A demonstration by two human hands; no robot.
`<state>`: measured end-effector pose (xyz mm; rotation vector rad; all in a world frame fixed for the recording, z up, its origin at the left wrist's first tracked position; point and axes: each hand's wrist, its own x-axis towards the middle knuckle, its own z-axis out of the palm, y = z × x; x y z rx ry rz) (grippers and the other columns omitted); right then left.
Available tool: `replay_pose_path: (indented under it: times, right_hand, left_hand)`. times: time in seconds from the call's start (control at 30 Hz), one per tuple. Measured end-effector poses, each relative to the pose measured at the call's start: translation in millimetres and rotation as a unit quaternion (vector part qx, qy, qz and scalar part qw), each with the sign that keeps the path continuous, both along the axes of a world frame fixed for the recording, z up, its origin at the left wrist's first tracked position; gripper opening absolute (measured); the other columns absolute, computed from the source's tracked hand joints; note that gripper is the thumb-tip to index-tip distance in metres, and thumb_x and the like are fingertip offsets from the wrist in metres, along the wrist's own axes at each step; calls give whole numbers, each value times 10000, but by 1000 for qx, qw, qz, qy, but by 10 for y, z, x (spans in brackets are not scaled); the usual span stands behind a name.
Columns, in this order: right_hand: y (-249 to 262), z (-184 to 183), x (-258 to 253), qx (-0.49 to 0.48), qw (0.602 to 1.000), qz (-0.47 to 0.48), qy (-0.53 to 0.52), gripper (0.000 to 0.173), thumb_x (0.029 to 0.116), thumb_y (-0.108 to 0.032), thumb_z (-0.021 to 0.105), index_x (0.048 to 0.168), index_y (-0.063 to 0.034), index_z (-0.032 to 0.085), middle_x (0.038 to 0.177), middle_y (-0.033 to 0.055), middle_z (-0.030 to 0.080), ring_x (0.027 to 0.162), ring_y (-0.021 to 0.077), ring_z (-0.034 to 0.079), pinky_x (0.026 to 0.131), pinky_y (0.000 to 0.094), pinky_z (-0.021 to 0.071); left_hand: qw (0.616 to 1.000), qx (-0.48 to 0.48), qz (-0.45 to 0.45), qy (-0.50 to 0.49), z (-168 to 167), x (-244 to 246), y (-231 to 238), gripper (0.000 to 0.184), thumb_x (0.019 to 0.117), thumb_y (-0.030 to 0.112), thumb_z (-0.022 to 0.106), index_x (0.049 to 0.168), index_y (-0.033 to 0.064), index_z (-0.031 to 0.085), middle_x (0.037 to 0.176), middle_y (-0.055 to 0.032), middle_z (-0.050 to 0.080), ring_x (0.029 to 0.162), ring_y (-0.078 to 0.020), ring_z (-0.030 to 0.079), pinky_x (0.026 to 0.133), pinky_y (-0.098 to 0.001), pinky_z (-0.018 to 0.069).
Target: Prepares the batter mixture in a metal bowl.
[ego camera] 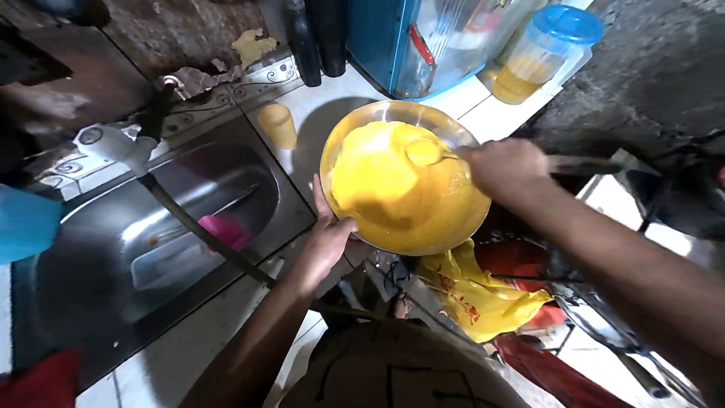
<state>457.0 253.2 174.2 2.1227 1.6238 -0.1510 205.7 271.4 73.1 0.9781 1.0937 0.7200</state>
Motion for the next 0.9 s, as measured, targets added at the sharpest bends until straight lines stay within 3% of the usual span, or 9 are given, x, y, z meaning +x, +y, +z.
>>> replay_pose_path:
  times: [0.03, 0.13, 0.3, 0.37, 0.47, 0.6, 0.67, 0.77, 0.9]
  right_hand:
    - [-10, -132, -47, -9, 999, 17, 32, 412, 992, -22, 581, 1368, -175, 651, 1082, 259, 707, 1009, 492, 686, 777, 634, 547]
    - [-180, -199, 5, -35, 981, 136, 134, 273, 1027, -84, 578, 1258, -153, 708, 994, 195, 730, 979, 429, 701, 822, 617, 548]
    - [120, 19, 92, -39, 999, 32, 12, 350, 996, -34, 591, 1306, -168, 682, 1103, 251, 709, 1051, 490, 677, 797, 645, 541]
    - [137, -106, -80, -12, 995, 91, 50, 419, 991, -21, 579, 1370, -177, 660, 1055, 251, 711, 993, 480, 686, 785, 628, 544]
    - [-42, -151, 104, -15, 970, 210, 121, 223, 1002, -87, 642, 1181, -166, 749, 904, 160, 734, 900, 399, 714, 773, 598, 559]
    - [174, -104, 253, -16, 996, 86, 7, 343, 1000, -42, 592, 1292, -188, 693, 1046, 236, 723, 985, 479, 696, 759, 633, 547]
    - [182, -238, 46, 17, 992, 118, 45, 464, 976, -17, 597, 1395, -210, 648, 1045, 244, 715, 958, 481, 692, 770, 633, 543]
    - [22, -278, 172, 36, 960, 247, 123, 266, 952, -64, 698, 1166, -202, 773, 842, 152, 735, 816, 402, 720, 699, 605, 564]
    - [210, -161, 321, 4, 993, 120, 11, 320, 988, -22, 592, 1240, -180, 711, 977, 236, 724, 930, 480, 703, 719, 634, 542]
  left_hand:
    - [1000, -2, -4, 1, 11, -6, 8, 1086, 884, -84, 539, 1606, 390, -120, 1612, -182, 266, 926, -272, 731, 635, -429, 648]
    - [1000, 5, -12, -8, 39, -62, 48, 1058, 889, -98, 529, 1617, 319, -116, 1603, -178, 287, 961, -244, 727, 635, -407, 649]
    - [1000, 15, -26, 4, 24, -75, -24, 1072, 889, -55, 543, 1610, 351, -137, 1630, -150, 247, 1019, -233, 716, 661, -409, 654]
    - [999, 26, -18, -6, 6, -36, -35, 1088, 871, -61, 551, 1609, 343, -138, 1635, -150, 238, 1006, -240, 725, 651, -423, 660]
    - [1000, 15, -23, -9, 3, -102, -8, 1057, 873, -57, 542, 1615, 294, -124, 1617, -161, 267, 965, -243, 730, 639, -418, 657]
    - [999, 15, -47, 13, 0, -124, 7, 1062, 887, -44, 539, 1611, 338, -138, 1620, -153, 268, 994, -223, 721, 678, -402, 653]
    - [999, 19, -42, 12, -4, -84, 8, 1070, 879, -41, 543, 1610, 338, -141, 1638, -154, 223, 1019, -220, 716, 681, -410, 655]
    - [999, 21, -37, 3, -17, -124, 36, 1046, 885, -40, 553, 1618, 294, -114, 1618, -158, 265, 1014, -220, 714, 677, -403, 652]
    - [998, 25, -53, 7, -33, -95, 5, 1067, 883, -24, 553, 1610, 341, -137, 1584, -152, 335, 1008, -220, 720, 679, -403, 656]
